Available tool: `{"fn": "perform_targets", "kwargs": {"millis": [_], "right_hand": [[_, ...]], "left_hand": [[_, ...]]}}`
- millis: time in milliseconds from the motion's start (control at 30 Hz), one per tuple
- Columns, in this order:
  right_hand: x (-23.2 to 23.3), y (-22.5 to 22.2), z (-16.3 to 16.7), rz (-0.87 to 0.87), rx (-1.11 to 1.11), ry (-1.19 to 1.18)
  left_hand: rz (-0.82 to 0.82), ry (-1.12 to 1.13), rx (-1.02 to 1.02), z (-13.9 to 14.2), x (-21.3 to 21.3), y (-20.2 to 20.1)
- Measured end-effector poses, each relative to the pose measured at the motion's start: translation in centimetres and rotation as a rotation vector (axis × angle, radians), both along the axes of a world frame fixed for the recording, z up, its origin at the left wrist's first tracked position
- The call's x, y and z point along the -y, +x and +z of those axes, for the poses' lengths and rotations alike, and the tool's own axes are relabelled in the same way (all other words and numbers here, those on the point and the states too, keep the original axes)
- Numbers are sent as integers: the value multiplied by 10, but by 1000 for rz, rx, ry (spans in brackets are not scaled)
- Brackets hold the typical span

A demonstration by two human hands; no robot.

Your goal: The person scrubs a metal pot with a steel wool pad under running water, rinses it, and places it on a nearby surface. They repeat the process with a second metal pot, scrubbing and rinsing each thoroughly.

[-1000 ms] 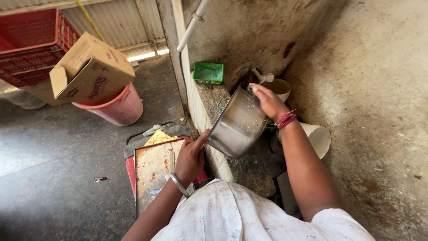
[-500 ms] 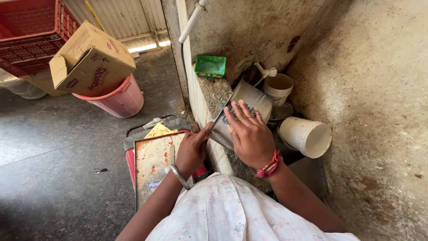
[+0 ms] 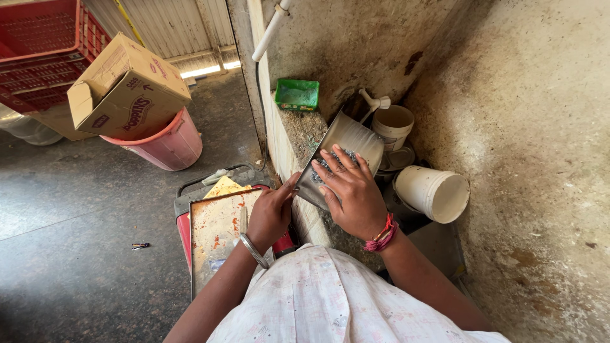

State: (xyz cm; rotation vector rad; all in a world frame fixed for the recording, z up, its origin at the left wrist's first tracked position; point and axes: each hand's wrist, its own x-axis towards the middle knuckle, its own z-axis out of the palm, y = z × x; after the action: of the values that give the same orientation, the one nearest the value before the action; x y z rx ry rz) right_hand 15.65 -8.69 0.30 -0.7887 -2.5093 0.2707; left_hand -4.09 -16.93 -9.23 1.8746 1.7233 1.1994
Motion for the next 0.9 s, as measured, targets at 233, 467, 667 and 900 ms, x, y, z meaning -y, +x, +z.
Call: {"fn": "perform_targets", "kwargs": {"millis": [233,467,667,900], "right_hand": [[2,0,-1,5,18,6],[2,1,0,20,-8,-2],[2,2,0,10,-26,-8],[1,0,-1,-11,-44,-4]], "left_hand": [[1,44,24,2,2,1],[15,25,17,-1,3,1],[-2,59,15,-3,2,1],[-21,47,34,0,0,1]]}}
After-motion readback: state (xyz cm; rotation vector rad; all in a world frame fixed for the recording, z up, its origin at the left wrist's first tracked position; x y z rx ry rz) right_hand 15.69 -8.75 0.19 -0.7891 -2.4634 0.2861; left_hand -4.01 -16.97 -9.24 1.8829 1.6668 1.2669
